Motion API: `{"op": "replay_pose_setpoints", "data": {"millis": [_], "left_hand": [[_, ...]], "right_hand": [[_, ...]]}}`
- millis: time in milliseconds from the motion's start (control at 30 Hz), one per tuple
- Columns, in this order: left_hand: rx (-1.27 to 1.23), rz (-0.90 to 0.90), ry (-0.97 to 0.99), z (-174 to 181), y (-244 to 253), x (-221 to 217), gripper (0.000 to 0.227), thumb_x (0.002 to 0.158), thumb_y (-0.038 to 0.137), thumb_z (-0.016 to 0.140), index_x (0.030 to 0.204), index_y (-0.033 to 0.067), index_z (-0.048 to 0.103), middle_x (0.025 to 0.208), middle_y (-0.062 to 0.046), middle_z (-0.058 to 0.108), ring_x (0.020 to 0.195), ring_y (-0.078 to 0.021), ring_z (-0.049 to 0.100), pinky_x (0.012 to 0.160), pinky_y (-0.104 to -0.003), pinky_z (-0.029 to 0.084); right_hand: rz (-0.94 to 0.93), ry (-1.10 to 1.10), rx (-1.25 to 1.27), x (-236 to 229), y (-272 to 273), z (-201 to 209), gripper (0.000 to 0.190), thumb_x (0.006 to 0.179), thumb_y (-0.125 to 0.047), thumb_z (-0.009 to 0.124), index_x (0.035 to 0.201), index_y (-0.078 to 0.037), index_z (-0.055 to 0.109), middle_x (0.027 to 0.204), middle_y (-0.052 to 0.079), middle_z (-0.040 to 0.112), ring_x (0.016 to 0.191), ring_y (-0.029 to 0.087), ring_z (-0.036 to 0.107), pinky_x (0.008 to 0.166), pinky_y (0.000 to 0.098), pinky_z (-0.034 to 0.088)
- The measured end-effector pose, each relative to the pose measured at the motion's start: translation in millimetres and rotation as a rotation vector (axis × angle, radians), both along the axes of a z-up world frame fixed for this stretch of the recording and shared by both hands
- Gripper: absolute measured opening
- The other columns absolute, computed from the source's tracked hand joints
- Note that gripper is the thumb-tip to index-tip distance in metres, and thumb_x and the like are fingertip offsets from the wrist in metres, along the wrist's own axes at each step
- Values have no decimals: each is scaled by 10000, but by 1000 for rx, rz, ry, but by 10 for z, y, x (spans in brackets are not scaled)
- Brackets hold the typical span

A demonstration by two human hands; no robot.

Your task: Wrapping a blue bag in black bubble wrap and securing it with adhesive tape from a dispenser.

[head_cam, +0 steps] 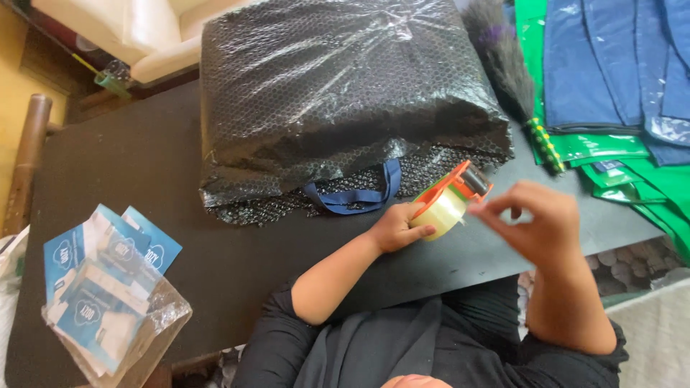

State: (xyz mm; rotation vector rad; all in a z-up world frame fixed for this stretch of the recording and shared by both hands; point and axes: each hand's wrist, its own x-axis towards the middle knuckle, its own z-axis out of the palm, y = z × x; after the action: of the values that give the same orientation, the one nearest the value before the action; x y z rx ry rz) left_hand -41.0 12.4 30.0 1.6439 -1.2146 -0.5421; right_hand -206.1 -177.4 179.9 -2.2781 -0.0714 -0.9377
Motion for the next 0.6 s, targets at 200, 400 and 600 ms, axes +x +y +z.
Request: {"op": "replay_pose_setpoints", "data": {"millis": [200, 400, 600], "left_hand": [[14, -26, 117, -130, 50, 17, 462, 858, 461, 754, 1113, 79, 714, 998, -39, 695, 891, -162, 667, 747, -313, 500], [-144, 6, 201, -325, -22, 17, 343, 739, 366, 927, 828, 101, 727, 745, -90, 645, 716, -209, 657, 681, -305, 535], [-156, -38, 190, -351, 22, 31, 320, 765, 345, 894, 801, 96, 696, 735, -83, 615, 706, -196, 620, 669, -287, 508]], "right_hand": [[-214, 270, 586, 125, -610, -452, 240, 899, -156, 868, 785, -91, 666, 688, 48, 682, 634, 69, 614, 574, 202, 469], [-134, 202, 932, 102, -910, -1001, 216, 880, -88, 846, 813, -15, 654, 624, 147, 640, 569, 90, 585, 546, 199, 469], [-114, 174, 1021, 154, -1051, -1339, 233, 879, -93, 863, 824, 1, 657, 628, 151, 622, 571, 140, 636, 532, 198, 463]]}}
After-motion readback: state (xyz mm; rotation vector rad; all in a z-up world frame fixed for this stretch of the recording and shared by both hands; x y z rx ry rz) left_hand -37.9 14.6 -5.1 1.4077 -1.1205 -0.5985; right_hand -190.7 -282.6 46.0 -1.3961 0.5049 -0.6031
